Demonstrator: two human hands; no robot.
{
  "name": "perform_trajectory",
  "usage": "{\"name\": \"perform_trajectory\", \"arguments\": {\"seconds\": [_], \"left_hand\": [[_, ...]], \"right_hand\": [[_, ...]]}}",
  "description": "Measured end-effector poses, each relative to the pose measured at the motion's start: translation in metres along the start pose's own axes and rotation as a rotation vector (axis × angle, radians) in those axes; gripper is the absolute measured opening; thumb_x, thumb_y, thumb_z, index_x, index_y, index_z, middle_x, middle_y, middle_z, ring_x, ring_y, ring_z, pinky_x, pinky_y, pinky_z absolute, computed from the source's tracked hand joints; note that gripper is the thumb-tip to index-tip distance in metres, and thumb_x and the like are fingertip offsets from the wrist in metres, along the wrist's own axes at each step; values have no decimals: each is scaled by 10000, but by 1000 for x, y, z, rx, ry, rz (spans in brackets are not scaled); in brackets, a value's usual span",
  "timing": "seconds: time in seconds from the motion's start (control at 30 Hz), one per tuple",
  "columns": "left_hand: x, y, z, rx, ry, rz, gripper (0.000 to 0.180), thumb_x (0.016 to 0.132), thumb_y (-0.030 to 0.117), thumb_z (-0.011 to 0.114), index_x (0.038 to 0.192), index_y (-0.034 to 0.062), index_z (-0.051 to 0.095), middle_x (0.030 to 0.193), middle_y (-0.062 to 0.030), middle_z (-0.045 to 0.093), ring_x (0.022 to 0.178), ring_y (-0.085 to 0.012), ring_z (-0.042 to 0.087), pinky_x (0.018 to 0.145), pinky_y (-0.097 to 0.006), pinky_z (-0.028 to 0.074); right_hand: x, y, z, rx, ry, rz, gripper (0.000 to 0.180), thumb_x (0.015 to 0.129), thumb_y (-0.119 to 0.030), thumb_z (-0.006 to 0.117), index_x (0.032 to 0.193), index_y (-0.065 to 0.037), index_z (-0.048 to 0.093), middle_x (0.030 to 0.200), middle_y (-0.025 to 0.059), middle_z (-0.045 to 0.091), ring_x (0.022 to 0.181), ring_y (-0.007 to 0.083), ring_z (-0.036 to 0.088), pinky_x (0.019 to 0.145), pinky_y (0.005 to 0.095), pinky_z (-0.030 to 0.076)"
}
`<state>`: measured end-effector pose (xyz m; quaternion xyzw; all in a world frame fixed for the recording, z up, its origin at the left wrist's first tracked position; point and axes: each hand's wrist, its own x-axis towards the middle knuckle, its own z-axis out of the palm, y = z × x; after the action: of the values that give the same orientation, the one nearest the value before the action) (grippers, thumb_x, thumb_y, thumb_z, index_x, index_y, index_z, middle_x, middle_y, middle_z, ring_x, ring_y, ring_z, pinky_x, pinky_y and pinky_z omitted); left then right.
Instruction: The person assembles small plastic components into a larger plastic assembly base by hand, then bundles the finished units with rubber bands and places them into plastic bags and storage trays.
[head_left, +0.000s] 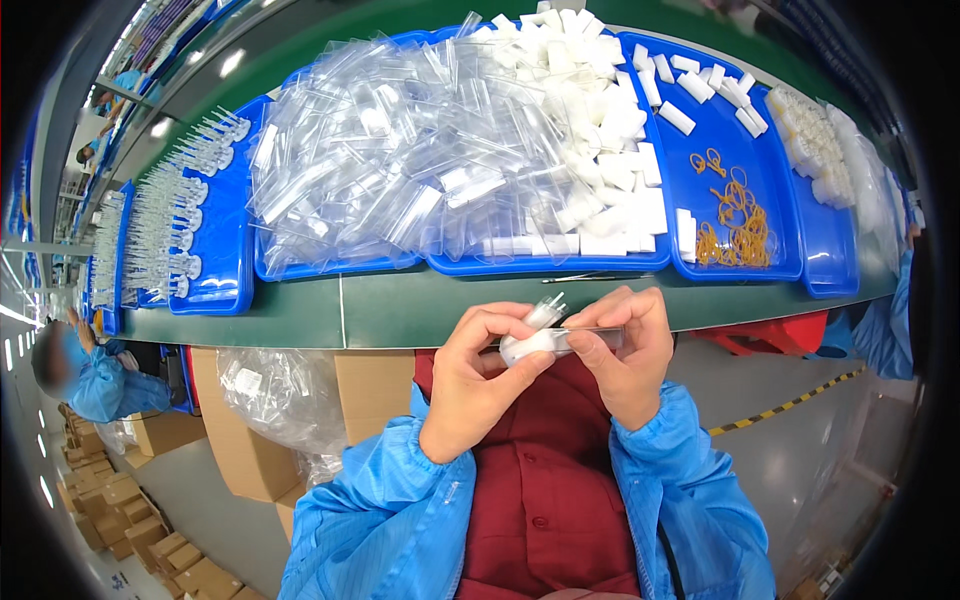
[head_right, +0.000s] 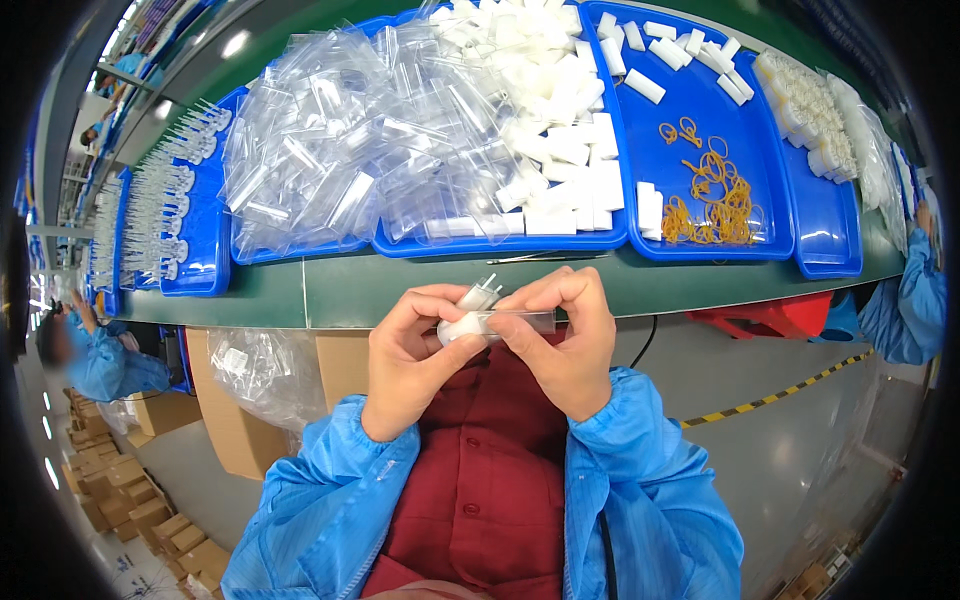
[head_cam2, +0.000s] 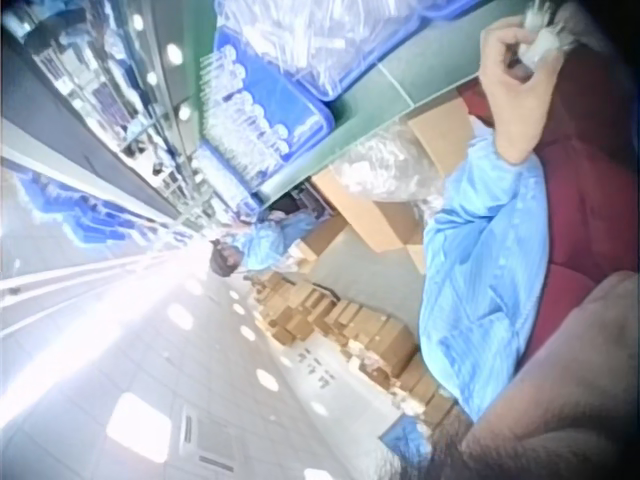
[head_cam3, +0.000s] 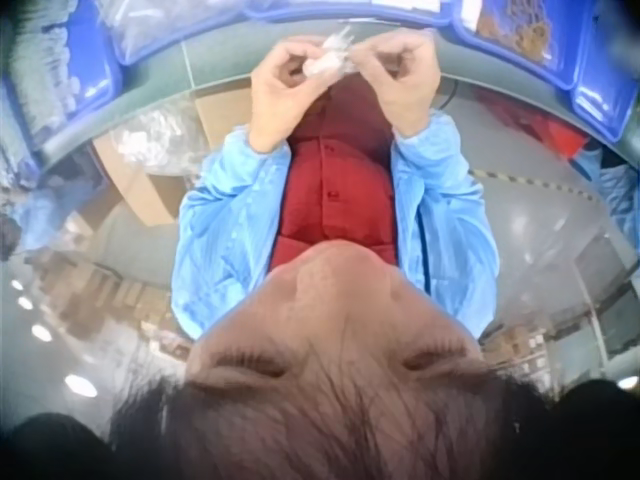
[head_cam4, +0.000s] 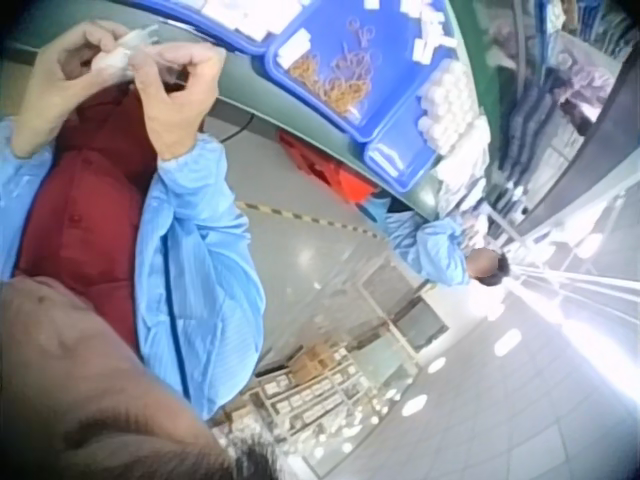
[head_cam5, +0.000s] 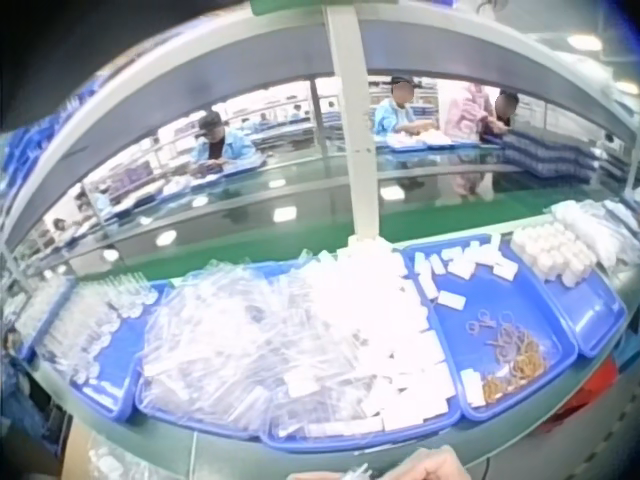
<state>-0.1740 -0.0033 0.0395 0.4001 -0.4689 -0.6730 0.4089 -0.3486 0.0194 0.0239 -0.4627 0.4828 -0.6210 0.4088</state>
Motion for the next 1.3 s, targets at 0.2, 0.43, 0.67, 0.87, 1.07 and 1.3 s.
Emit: {"name": "perform_trajectory", "arguments": {"seconds": [0.2,0.43,0.67,0.87,1.07,1.3], "left_hand": [[-5,-1,4,156,42,107,216,861,-2,739,1068,1,678,1262,-115,556,1087,-200,634,851,-298,588],[-2,0,1,201,74,98,203,870,5,731,1067,-6,686,1241,-123,574,1065,-210,650,824,-298,595],[-7,-7,2,235,14,171,145,887,12,714,1029,-8,693,1242,-120,575,1022,-187,649,782,-283,592],[-17,-12,14,145,-40,84,124,887,3,712,1010,14,712,1211,-112,597,1011,-180,641,781,-278,558],[-15,-6,10,326,65,283,168,861,-3,735,1027,26,725,1223,-128,604,1001,-233,668,846,-310,553],[-12,0,-3,385,180,346,208,829,-29,754,1029,26,732,1229,-150,605,1056,-262,671,875,-328,546]], "right_hand": [[2,6,-5,-186,-4,-206,370,796,-43,826,951,-89,493,889,84,693,812,150,609,753,300,478],[-1,6,-6,-35,-42,-21,360,794,-34,821,945,-85,498,891,72,698,820,163,593,758,297,477],[-1,6,-4,-207,-47,-275,322,816,-19,803,920,-74,503,858,79,664,734,115,558,672,261,461],[-5,7,8,-10,43,-187,283,855,39,745,941,-49,490,805,69,551,725,104,553,595,213,447],[-2,-5,11,-7,-8,-185,152,1018,-175,581,1028,-37,518,962,102,632,843,162,577,793,303,470],[11,-22,-12,-488,-218,-216,185,878,-157,727,1024,-67,658,963,65,662,928,254,579,862,359,418]]}}
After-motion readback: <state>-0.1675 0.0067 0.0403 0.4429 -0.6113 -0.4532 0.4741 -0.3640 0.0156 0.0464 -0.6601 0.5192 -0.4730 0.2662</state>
